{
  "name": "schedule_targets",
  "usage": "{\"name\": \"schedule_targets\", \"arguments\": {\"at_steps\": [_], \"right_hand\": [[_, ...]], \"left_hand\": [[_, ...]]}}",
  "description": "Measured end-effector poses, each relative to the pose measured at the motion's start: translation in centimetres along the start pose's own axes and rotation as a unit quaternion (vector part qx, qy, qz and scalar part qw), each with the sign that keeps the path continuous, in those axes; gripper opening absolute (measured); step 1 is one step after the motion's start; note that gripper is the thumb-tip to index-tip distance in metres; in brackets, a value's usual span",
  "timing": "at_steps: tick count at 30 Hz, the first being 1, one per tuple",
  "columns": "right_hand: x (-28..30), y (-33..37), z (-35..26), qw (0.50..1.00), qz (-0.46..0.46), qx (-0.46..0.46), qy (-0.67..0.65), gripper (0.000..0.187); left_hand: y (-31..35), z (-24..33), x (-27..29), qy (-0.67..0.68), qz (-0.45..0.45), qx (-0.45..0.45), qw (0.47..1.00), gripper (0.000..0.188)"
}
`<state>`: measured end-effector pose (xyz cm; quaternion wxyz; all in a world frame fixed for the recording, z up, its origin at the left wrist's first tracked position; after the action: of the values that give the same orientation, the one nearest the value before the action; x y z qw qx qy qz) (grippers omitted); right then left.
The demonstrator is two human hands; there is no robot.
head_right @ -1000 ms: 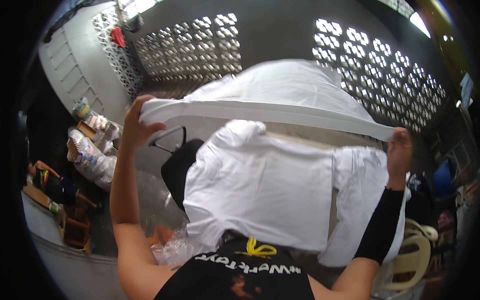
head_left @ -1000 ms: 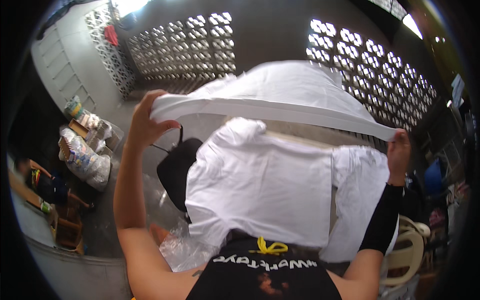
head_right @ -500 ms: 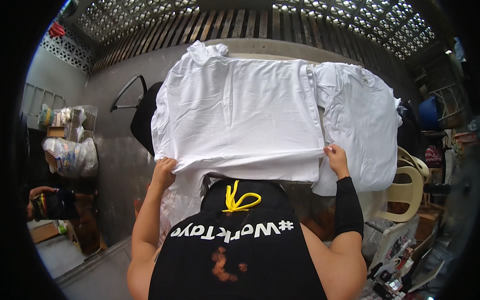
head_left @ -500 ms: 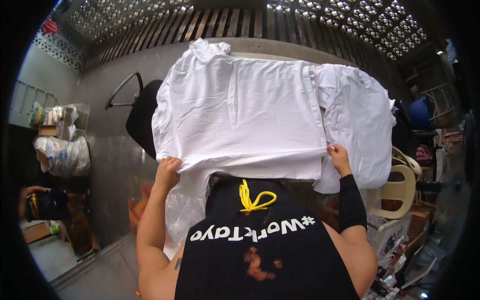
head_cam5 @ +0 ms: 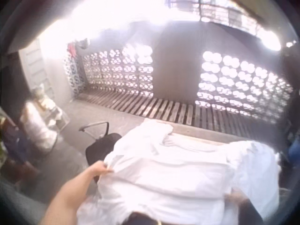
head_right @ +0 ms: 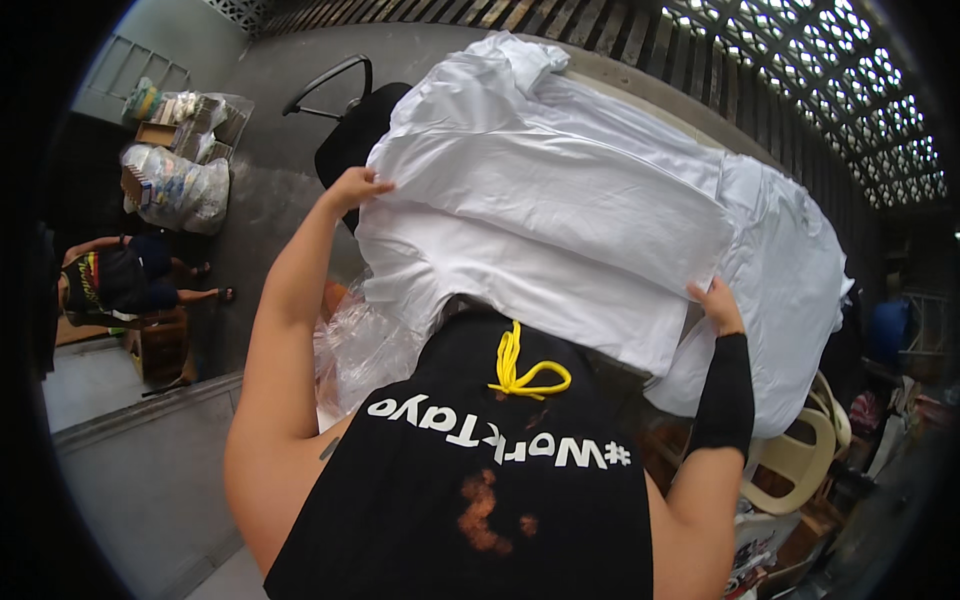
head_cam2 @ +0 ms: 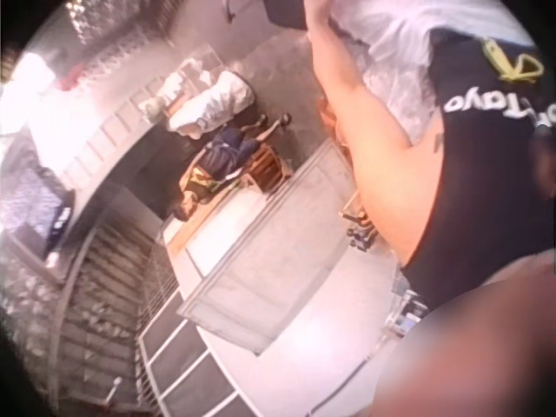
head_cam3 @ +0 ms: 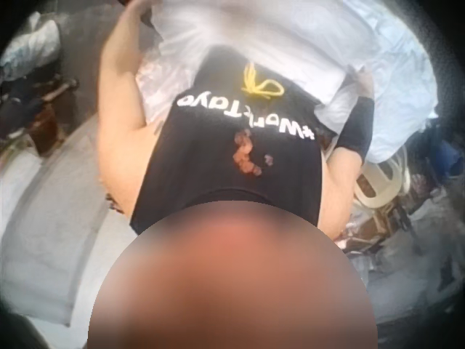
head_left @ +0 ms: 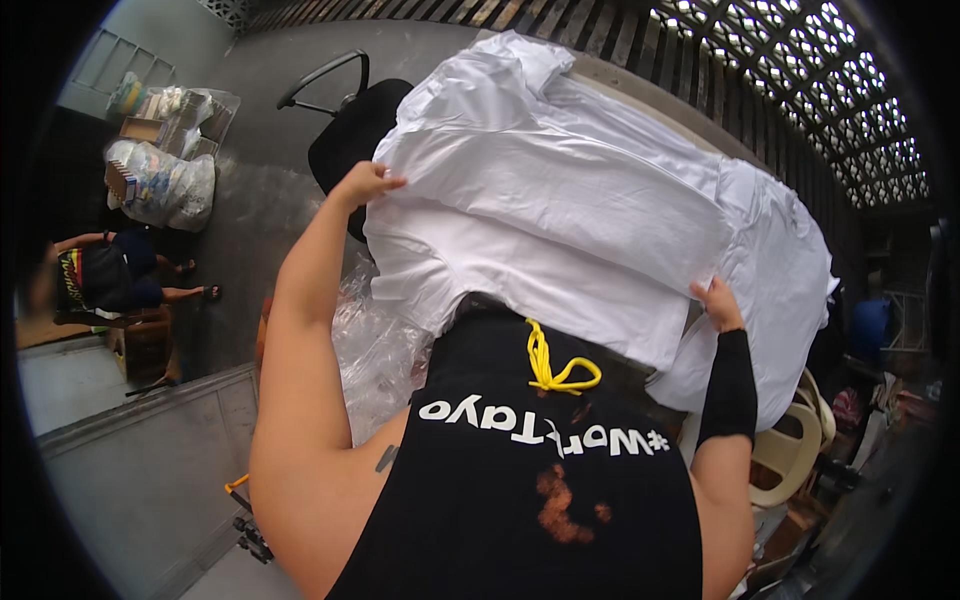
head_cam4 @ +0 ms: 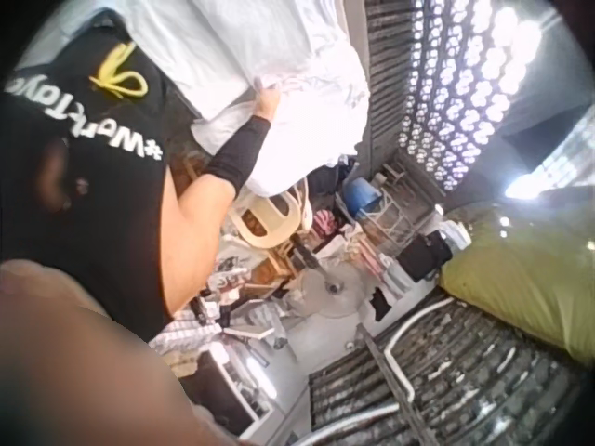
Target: The person folds white t-shirts on a table, smoothing and aligning each shirt before folding it into a compact rectangle. The person places folded shirts into a stack and occasionally moves them to a nearby surface.
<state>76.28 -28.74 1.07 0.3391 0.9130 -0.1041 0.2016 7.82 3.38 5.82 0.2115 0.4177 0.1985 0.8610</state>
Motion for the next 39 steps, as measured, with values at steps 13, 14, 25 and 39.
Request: {"name": "schedule_targets", "arguments": {"at_steps": [13, 14, 25, 39], "right_hand": [[13.7, -1.8, -14.3, 0.876, 0.124, 0.208, -0.418, 0.003], [16.3, -1.2, -16.9, 0.861, 0.095, 0.23, -0.444, 0.003], [19.3, 16.0, -23.0, 0.832, 0.085, 0.348, -0.425, 0.028], [18.3, 11.1, -24.4, 0.818, 0.03, 0.316, -0.48, 0.007]], "left_hand": [[-2.6, 9.5, 14.6, 0.468, 0.229, -0.255, 0.815, 0.028], [-1.5, 12.1, 17.2, 0.472, 0.213, -0.292, 0.804, 0.028], [12.5, 15.4, 26.9, 0.229, 0.09, -0.332, 0.911, 0.037], [8.9, 13.0, 32.8, 0.257, 0.243, -0.213, 0.911, 0.057]]}}
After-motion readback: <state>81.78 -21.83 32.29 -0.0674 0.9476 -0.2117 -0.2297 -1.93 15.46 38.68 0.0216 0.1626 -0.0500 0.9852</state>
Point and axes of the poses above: each hand's wrist, its own y-axis away from the middle knuckle, its own x-axis out of the back of the hand, z = x × y, the point moved 8 cm from there along -y, towards the middle knuckle, and after that the axes turned 3 degrees about -x, right-handed, at the moved point
